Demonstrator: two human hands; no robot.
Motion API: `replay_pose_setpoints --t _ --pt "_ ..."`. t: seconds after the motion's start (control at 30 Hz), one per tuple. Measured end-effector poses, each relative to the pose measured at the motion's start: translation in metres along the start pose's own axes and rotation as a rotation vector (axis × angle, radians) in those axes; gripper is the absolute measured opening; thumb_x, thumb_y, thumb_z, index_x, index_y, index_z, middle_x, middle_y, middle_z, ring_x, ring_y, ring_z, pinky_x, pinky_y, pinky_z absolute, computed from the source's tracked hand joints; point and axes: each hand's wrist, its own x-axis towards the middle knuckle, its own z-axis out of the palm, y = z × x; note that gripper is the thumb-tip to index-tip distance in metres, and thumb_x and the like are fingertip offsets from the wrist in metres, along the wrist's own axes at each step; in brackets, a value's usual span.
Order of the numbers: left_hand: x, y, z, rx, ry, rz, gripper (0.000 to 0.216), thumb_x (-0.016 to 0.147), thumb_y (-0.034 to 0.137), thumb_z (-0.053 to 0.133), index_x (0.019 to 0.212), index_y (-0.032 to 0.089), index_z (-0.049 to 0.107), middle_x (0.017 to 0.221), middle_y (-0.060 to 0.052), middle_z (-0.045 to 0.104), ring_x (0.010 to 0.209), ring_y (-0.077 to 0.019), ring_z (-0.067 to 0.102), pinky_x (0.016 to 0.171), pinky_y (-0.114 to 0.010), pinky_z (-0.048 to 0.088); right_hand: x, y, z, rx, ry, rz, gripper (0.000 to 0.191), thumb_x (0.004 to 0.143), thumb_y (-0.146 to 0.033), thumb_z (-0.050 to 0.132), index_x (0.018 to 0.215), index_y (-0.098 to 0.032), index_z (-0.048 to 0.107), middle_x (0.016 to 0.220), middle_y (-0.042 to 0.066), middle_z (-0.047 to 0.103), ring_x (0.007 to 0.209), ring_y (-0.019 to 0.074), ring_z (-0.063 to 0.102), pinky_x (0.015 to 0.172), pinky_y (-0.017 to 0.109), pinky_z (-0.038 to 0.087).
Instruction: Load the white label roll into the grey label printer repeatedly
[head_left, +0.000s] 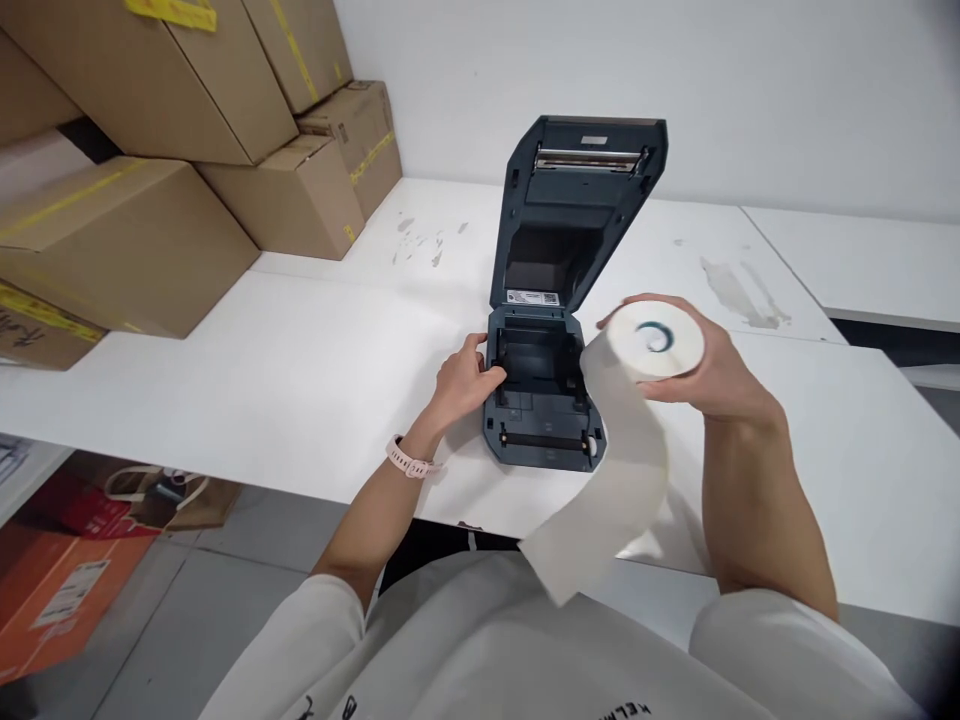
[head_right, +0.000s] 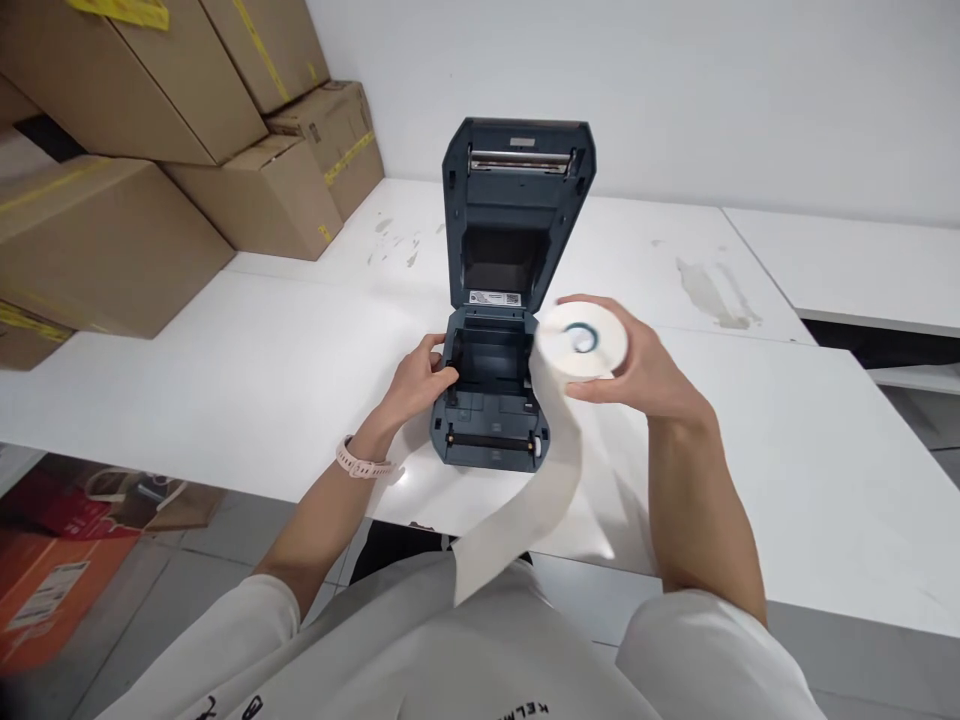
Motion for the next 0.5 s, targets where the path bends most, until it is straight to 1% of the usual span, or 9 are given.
replay_pose_setpoints --t 0.07,0.1,0.17,0.23,0.3,0.37,0.43,0.5 --pt "0.000 0.002 0.000 0.010 0.007 -0.009 0.058 0.077 0.025 0.053 0.134 0.018 0.053 0.064 0.004 0.053 0.064 -0.0179 0.052 0.061 -0.030 0.035 -0.021 0.028 -0.006 0.118 0.148 0.040 0.089 0.061 -0.061 0.088 0.140 -0.033 0.054 0.133 0.014 0.069 0.125 0.0402 0.063 0.097 0.057 0.057" --pt "0.000 0.002 0.001 0.017 0.009 -0.013 0.057 0.076 0.024 0.053 0.133 0.018 0.054 0.064 0.004 0.052 0.064 -0.0176 0.051 0.061 -0.030 0.034 -0.030 0.045 -0.007 0.134 0.199 0.073 0.089 0.062 -0.067 0.084 0.139 -0.035 0.053 0.135 0.014 0.068 0.126 0.0405 0.063 0.096 0.058 0.057" --pt "0.000 0.003 0.001 0.024 0.010 -0.017 0.056 0.075 0.024 0.054 0.131 0.018 0.055 0.063 0.005 0.050 0.063 -0.0173 0.050 0.060 -0.030 0.033 -0.044 0.078 -0.004 0.114 0.306 0.153 0.084 0.064 -0.067 0.082 0.137 -0.036 0.055 0.137 0.014 0.067 0.127 0.0387 0.064 0.101 0.055 0.056" --pt "0.000 0.003 0.001 0.021 0.012 -0.019 0.055 0.075 0.023 0.054 0.130 0.018 0.056 0.062 0.005 0.049 0.062 -0.0171 0.049 0.060 -0.030 0.032 -0.051 0.103 0.002 0.126 0.353 0.245 0.086 0.062 -0.064 0.085 0.137 -0.033 0.055 0.140 0.015 0.065 0.128 0.0377 0.064 0.103 0.051 0.056" --pt "0.001 0.002 0.002 0.015 0.020 -0.017 0.055 0.075 0.023 0.054 0.129 0.018 0.055 0.062 0.005 0.049 0.062 -0.0170 0.049 0.060 -0.030 0.032 -0.054 0.116 0.006 0.188 0.355 0.342 0.096 0.057 -0.060 0.089 0.140 -0.029 0.052 0.143 0.016 0.063 0.129 0.0377 0.063 0.104 0.049 0.056" --pt "0.001 0.002 0.002 0.014 0.019 -0.014 0.055 0.075 0.023 0.053 0.130 0.018 0.055 0.062 0.005 0.049 0.062 -0.0167 0.049 0.060 -0.030 0.033 -0.055 0.119 0.009 0.255 0.332 0.415 0.106 0.054 -0.056 0.091 0.145 -0.026 0.048 0.146 0.016 0.060 0.133 0.0363 0.060 0.108 0.047 0.054" --pt "0.000 0.002 0.001 0.019 0.010 -0.014 0.056 0.076 0.024 0.053 0.131 0.018 0.054 0.063 0.005 0.049 0.061 -0.0165 0.049 0.060 -0.030 0.033 -0.056 0.118 0.010 0.293 0.275 0.441 0.115 0.055 -0.053 0.092 0.153 -0.028 0.037 0.154 0.014 0.053 0.139 0.0338 0.055 0.113 0.046 0.050" --pt "0.000 0.003 0.001 0.026 0.003 -0.015 0.056 0.076 0.025 0.053 0.131 0.018 0.054 0.063 0.005 0.049 0.062 -0.0165 0.050 0.060 -0.030 0.033 -0.058 0.114 0.011 0.263 0.232 0.457 0.125 0.055 -0.048 0.093 0.159 -0.031 0.026 0.160 0.011 0.046 0.145 0.0323 0.049 0.118 0.046 0.044"
